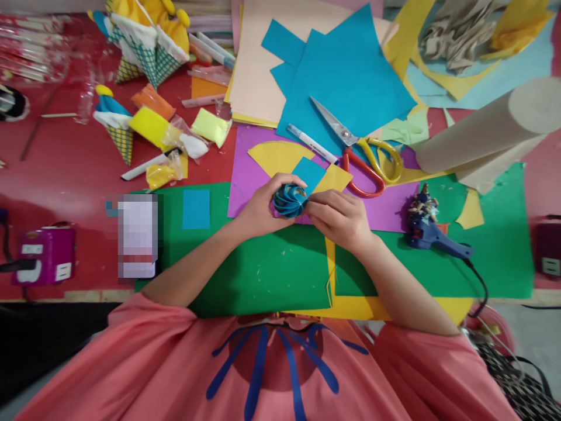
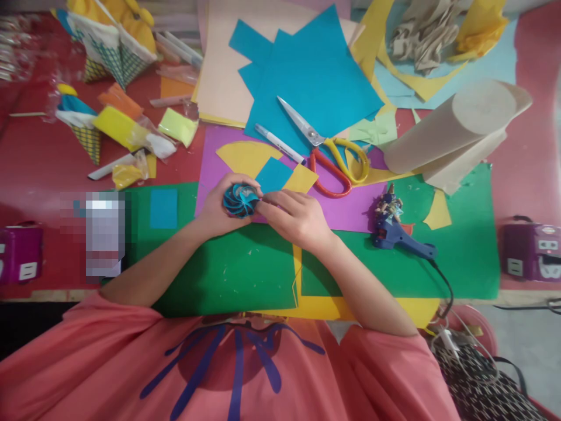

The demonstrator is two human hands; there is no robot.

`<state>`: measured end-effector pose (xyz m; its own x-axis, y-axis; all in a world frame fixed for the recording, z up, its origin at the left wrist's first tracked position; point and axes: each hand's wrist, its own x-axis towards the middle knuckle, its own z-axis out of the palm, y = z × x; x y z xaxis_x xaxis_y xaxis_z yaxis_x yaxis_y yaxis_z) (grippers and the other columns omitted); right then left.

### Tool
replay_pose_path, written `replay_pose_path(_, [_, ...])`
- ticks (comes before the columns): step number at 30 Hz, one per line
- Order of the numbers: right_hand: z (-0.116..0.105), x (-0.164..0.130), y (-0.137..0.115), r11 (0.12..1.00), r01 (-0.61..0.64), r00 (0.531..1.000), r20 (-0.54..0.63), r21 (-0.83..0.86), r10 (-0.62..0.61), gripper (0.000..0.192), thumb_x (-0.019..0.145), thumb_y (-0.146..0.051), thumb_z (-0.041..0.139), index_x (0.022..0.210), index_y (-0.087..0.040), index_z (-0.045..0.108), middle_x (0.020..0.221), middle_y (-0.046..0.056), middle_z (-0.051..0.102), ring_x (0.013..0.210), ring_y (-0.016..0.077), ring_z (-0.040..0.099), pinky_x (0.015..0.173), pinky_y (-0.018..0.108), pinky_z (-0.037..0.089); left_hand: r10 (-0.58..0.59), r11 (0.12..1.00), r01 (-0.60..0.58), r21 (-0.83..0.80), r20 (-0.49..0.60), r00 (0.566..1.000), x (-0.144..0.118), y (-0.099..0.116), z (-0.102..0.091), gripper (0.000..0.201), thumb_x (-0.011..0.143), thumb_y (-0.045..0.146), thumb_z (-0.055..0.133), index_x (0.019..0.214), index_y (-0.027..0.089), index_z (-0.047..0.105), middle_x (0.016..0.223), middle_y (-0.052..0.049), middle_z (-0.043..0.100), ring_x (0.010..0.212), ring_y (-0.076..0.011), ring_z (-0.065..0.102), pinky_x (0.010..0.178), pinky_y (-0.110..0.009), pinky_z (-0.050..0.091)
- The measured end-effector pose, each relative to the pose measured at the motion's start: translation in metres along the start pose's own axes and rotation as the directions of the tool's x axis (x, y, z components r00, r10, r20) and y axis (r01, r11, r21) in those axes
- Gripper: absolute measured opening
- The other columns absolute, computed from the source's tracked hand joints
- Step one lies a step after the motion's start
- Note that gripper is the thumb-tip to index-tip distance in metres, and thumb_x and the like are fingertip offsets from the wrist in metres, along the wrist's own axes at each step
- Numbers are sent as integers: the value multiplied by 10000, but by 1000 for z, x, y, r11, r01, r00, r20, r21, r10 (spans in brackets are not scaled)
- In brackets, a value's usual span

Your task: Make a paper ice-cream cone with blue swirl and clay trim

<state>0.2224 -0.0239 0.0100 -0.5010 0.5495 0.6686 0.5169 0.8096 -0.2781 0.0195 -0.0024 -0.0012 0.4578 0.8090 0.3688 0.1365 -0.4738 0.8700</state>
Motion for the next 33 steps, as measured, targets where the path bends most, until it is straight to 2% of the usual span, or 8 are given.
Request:
replay_pose_path(8, [-5,0,1,997,71,997,16,1,-71,129,906,-127,562,1015,-195,574,939,80,734,773,177,698,633,293,558,62,998,-62,25,30,998,1,0,-1,479,716,162,727,1149,261,549,1050,-31,654,1004,-186,663,840,-301,546])
replay_pose_path(11, [-4,-2,0,986,-59,997,-44,156,67,169,882,-138,598,1016,-228,549,921,54,732,780,162,713,641,275,573,58,997,-59,58,21,998,0,-2,-1,473,738,197,729,1166,270,542,1064,-37,657,1014,-183,656,846,-308,540])
replay_pose_path(15, [-2,-2,-1,908,-247,947,-114,337,300,189,865,-85,605,955,-244,559,834,11,712,751,134,708,646,249,576,52,993,-54,106,26,998,-1,-5,-1,449,774,245,708,1184,276,529,1093,-42,650,1020,-186,646,862,-331,534])
replay_pose_path(18, [-2,-2,0,900,-260,936,-137,350,324,196,860,-59,602,936,-241,603,881,28,719,797,145,707,649,262,577,97,973,-105,204,46,994,3,-6,-7,432,800,241,677,1199,280,517,1109,-34,642,1035,-186,625,894,-348,512])
replay_pose_path(21, [-1,-3,2,904,-264,940,-119,336,318,177,870,-91,593,943,-250,620,940,40,721,799,156,698,615,279,571,128,886,-168,431,120,984,10,-11,-21,389,810,230,641,1181,290,540,1097,-21,644,1042,-214,597,946,-406,463])
replay_pose_path(24, [3,-5,4,895,-276,945,-72,349,319,136,878,-126,590,939,-245,612,932,40,714,771,150,687,600,274,558,-59,777,-23,629,109,992,16,-18,-34,397,776,176,625,1157,255,550,1120,-44,624,1093,-259,556,978,-442,426])
replay_pose_path(27, [8,-7,5,873,-306,945,9,378,327,106,893,-132,572,933,-225,605,912,50,700,790,150,678,601,257,540,-204,723,132,678,26,979,16,-25,-38,419,750,138,624,1151,217,532,1153,-90,589,1134,-300,525,981,-456,418])
replay_pose_path(33, [12,-9,6,819,-412,911,168,398,377,68,937,-191,518,937,-195,586,931,67,683,784,144,658,682,269,533,-193,753,232,615,-131,973,10,-42,-37,547,694,27,547,1192,254,544,1165,-93,584,1166,-325,506,1057,-528,348])
